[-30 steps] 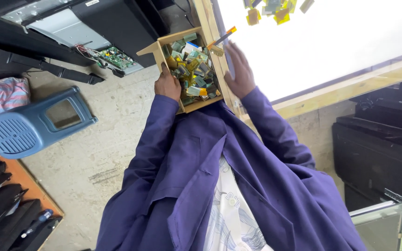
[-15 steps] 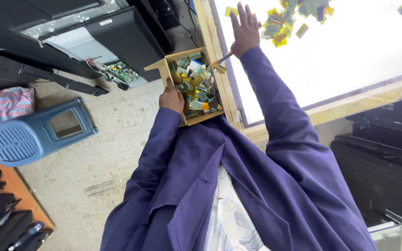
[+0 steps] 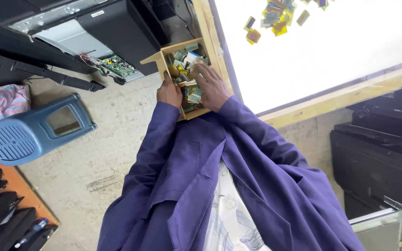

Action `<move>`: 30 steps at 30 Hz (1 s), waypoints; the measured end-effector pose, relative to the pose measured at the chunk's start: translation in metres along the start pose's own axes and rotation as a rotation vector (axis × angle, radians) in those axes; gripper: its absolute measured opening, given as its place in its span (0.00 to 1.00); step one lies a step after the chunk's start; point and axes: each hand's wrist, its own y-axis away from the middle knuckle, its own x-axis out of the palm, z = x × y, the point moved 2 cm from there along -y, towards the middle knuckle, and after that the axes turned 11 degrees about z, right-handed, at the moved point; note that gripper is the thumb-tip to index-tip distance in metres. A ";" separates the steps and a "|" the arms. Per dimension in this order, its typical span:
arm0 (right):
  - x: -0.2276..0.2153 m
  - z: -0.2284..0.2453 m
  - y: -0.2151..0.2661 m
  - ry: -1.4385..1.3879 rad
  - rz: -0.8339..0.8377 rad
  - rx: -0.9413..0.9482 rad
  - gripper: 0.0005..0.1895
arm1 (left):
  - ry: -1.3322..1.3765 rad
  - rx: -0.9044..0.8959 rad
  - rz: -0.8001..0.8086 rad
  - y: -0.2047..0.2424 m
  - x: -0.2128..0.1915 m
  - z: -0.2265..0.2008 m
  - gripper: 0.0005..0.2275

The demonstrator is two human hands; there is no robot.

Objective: Sorting and inspecting small yellow electronic components on a light table and placing them into a cardboard box.

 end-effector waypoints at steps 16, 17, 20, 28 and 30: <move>-0.003 -0.067 0.003 0.240 -0.085 0.368 0.50 | 0.003 0.002 0.021 0.002 -0.005 -0.003 0.25; 0.002 -0.044 0.006 0.204 -0.037 0.314 0.47 | 0.006 -0.001 0.025 0.004 -0.009 -0.006 0.25; 0.025 -0.012 0.011 0.134 -0.013 0.147 0.47 | -0.011 -0.011 0.046 0.004 -0.013 -0.009 0.25; -0.041 -0.071 -0.001 -0.143 -0.205 0.002 0.48 | -0.008 0.005 0.020 -0.001 -0.003 -0.001 0.26; -0.071 -0.126 -0.007 0.012 -0.317 0.190 0.44 | 0.001 -0.079 0.046 -0.010 0.011 0.009 0.29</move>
